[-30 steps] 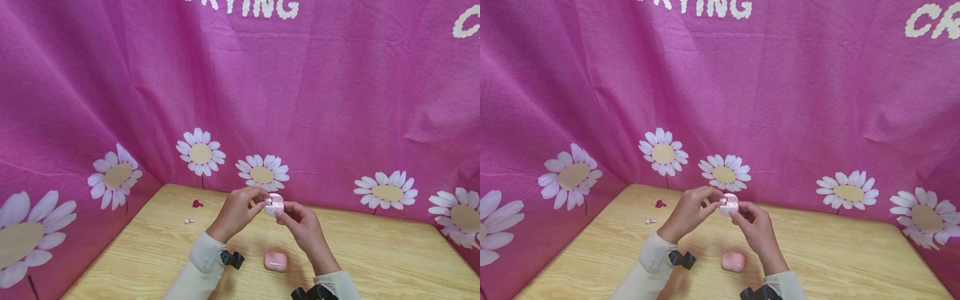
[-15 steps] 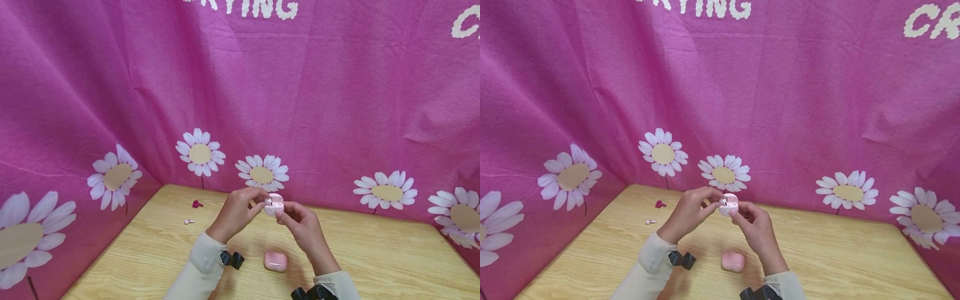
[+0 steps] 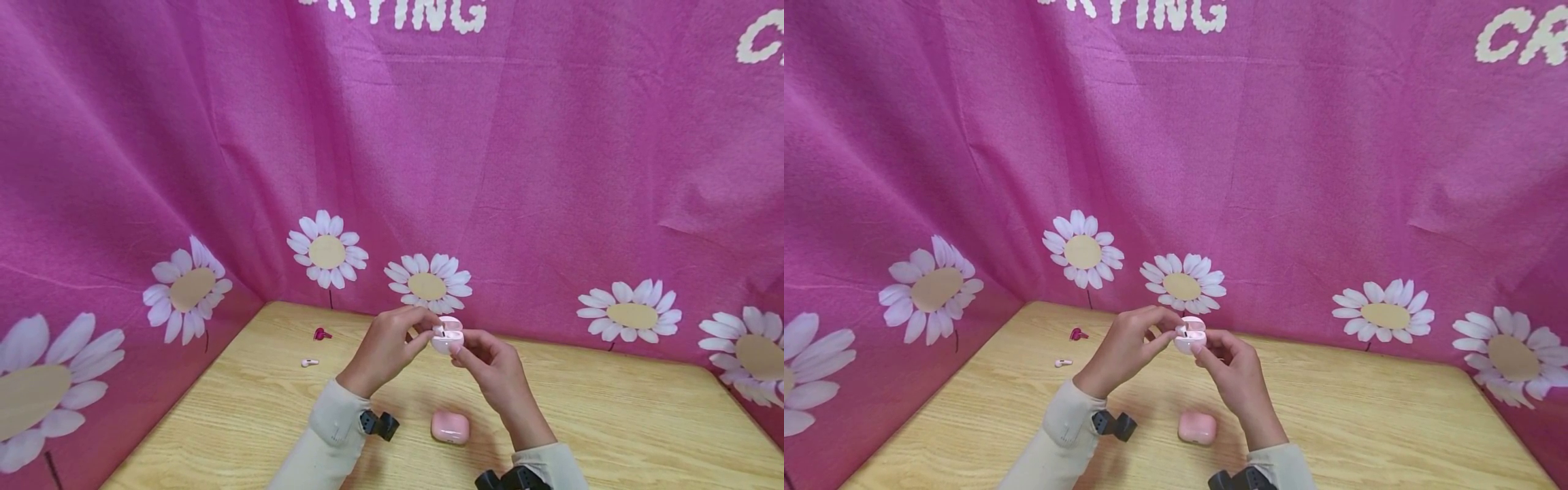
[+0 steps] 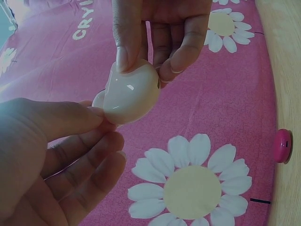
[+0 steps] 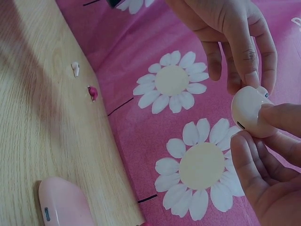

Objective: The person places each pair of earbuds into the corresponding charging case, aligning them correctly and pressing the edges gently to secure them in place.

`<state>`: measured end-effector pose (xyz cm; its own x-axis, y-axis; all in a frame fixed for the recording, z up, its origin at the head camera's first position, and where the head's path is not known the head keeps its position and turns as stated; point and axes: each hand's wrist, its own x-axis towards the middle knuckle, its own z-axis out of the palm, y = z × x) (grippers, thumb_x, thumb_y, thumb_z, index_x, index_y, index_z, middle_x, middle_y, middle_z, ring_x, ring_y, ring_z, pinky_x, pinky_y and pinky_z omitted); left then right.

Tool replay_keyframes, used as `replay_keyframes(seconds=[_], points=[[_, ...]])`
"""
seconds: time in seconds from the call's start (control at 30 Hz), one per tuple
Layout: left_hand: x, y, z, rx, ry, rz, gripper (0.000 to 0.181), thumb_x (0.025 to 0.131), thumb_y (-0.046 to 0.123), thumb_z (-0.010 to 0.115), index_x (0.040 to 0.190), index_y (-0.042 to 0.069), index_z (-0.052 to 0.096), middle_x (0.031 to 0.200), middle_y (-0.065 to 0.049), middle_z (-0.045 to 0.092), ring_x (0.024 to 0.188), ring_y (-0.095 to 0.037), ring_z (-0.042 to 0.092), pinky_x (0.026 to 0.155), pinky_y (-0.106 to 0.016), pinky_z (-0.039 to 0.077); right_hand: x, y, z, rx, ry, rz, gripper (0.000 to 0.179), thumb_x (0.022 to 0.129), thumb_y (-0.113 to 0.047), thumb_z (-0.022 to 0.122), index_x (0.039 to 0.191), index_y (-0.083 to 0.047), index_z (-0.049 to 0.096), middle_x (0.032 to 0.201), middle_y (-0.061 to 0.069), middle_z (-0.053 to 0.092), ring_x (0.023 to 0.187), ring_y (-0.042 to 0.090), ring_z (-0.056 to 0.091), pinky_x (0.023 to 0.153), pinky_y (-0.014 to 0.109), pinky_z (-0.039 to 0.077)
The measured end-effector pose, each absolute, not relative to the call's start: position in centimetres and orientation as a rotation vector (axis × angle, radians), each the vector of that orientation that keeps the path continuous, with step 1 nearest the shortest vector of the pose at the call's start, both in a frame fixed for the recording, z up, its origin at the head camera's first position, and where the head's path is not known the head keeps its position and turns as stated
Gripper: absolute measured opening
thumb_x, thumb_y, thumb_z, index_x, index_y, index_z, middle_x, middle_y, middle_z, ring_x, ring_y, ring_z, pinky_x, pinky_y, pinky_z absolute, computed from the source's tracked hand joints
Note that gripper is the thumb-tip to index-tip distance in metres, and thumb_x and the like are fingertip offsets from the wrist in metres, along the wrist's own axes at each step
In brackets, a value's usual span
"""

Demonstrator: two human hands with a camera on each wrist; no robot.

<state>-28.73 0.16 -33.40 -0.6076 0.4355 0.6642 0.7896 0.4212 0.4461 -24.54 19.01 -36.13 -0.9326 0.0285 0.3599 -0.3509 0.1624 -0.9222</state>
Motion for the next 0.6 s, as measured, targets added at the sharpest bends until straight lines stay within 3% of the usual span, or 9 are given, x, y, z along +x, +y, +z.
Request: replay_keyframes(seconds=[0.6], points=[[-28.75, 0.12, -33.52, -1.041, -2.23, -1.045, 0.013, 0.088, 0.013, 0.071, 0.1, 0.015, 0.071, 0.094, 0.006, 0.067, 0.077, -0.005, 0.056, 0.065, -0.026, 0.054, -24.53, 19.01, -36.11, 0.312, -2.153, 1.83, 0.027, 0.09, -0.009, 0.068, 0.112, 0.006, 0.065, 0.099, 0.02, 0.065, 0.082, 0.013, 0.064, 0.074, 0.028, 0.056]])
